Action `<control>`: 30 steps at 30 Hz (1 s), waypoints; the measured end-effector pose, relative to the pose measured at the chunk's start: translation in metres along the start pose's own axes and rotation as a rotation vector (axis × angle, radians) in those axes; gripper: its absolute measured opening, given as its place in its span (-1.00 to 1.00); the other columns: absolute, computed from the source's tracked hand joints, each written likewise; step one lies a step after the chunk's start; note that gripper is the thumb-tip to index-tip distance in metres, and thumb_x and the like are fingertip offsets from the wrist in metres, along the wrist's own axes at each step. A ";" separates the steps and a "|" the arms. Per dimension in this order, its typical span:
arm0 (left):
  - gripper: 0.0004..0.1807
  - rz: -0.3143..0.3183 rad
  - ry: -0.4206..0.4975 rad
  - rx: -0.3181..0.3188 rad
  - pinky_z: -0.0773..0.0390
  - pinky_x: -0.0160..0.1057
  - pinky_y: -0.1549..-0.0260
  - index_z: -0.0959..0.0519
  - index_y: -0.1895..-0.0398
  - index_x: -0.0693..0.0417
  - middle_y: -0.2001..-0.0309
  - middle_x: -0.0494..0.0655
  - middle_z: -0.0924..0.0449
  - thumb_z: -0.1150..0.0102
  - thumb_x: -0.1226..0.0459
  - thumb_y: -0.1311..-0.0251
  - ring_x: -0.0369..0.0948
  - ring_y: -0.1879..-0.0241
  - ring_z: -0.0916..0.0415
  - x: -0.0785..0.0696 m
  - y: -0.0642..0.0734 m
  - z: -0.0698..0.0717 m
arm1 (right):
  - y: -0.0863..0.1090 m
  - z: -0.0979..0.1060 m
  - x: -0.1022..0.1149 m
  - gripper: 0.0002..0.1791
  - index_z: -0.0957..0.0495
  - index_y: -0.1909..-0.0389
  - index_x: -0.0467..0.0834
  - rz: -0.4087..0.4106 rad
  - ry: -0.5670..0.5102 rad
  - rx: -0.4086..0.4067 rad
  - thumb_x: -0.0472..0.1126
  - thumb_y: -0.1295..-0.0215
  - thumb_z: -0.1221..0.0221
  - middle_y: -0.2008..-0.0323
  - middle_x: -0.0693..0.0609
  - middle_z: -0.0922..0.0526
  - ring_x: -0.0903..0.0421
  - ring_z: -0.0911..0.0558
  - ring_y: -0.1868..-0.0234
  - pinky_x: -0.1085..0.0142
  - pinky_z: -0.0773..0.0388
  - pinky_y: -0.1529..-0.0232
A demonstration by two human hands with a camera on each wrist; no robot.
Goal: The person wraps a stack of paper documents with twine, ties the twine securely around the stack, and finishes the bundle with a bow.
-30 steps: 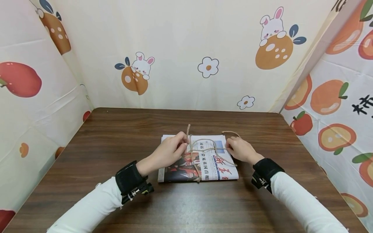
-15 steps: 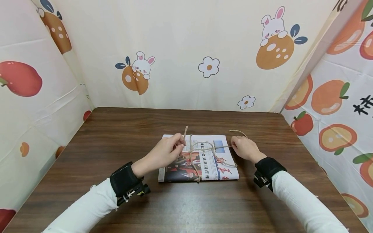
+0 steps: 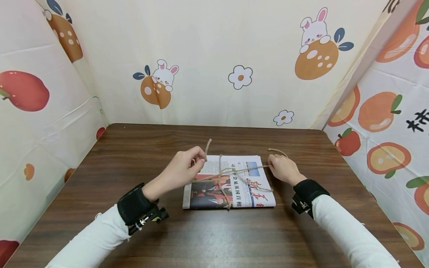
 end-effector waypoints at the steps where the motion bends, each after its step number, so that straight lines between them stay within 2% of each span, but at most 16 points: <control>1: -0.92 0.000 -0.003 -0.008 -0.30 -0.37 0.61 -0.48 0.32 0.04 0.56 -0.25 -0.43 0.02 0.36 -0.23 -0.34 0.67 -0.24 0.000 0.000 0.002 | 0.000 0.000 -0.001 -0.89 -0.41 0.49 -0.15 -0.003 0.001 0.001 -0.33 -0.12 -0.15 0.56 0.04 -0.44 0.10 -0.42 0.54 0.24 -0.35 0.55; 5: -0.92 0.009 -0.011 -0.032 -0.30 -0.36 0.59 -0.48 0.34 0.05 0.56 -0.24 -0.44 0.01 0.38 -0.22 -0.31 0.65 -0.26 0.000 0.000 0.006 | 0.000 -0.001 0.000 -0.89 -0.40 0.50 -0.15 -0.001 0.003 0.000 -0.33 -0.13 -0.14 0.57 0.03 -0.43 0.09 -0.42 0.54 0.23 -0.35 0.54; 8: -0.93 0.042 -0.019 -0.022 -0.32 -0.36 0.60 -0.50 0.34 0.05 0.56 -0.23 -0.46 0.00 0.37 -0.22 -0.28 0.64 -0.30 0.008 0.000 0.003 | 0.000 -0.001 0.001 -0.89 -0.41 0.50 -0.15 0.000 -0.001 -0.006 -0.33 -0.12 -0.14 0.56 0.02 -0.44 0.08 -0.43 0.53 0.22 -0.36 0.51; 15: -0.91 0.184 -0.069 0.097 -0.24 -0.37 0.67 -0.52 0.30 0.09 0.60 -0.22 -0.42 -0.02 0.31 -0.19 -0.32 0.72 -0.21 0.046 0.005 -0.020 | 0.002 -0.003 0.005 -0.89 -0.44 0.50 -0.15 0.004 -0.007 -0.008 -0.30 -0.10 -0.20 0.54 0.02 -0.44 0.08 -0.43 0.51 0.20 -0.37 0.49; 20: -0.93 0.263 -0.138 0.136 -0.25 -0.35 0.68 -0.53 0.33 0.07 0.60 -0.19 -0.41 -0.05 0.31 -0.16 -0.32 0.71 -0.25 0.068 0.009 -0.027 | 0.002 -0.002 0.011 -0.89 -0.45 0.48 -0.14 0.029 -0.017 -0.028 -0.30 -0.09 -0.22 0.51 0.01 -0.44 0.10 -0.40 0.52 0.23 -0.35 0.50; 26: -0.94 0.281 -0.256 0.199 -0.26 -0.34 0.66 -0.53 0.35 0.05 0.60 -0.21 -0.43 -0.12 0.27 -0.13 -0.31 0.68 -0.29 0.077 0.012 -0.030 | -0.001 -0.002 0.019 -0.89 -0.45 0.45 -0.13 0.066 -0.018 -0.061 -0.29 -0.11 -0.22 0.47 -0.01 -0.47 0.07 -0.43 0.47 0.21 -0.36 0.47; 30: -0.95 0.253 -0.281 0.208 -0.26 -0.34 0.67 -0.55 0.38 0.01 0.62 -0.23 -0.42 -0.13 0.24 -0.14 -0.32 0.69 -0.29 0.072 0.011 -0.032 | -0.001 -0.004 0.021 -0.89 -0.45 0.46 -0.12 0.070 -0.015 -0.065 -0.29 -0.11 -0.22 0.47 -0.01 -0.47 0.05 -0.44 0.45 0.20 -0.36 0.46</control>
Point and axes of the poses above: each hand's wrist, its own y-axis away from the middle knuckle, its own z-axis out of the back of the hand, x = y × z, the point moved 6 cm from there along -y, towards the middle knuckle
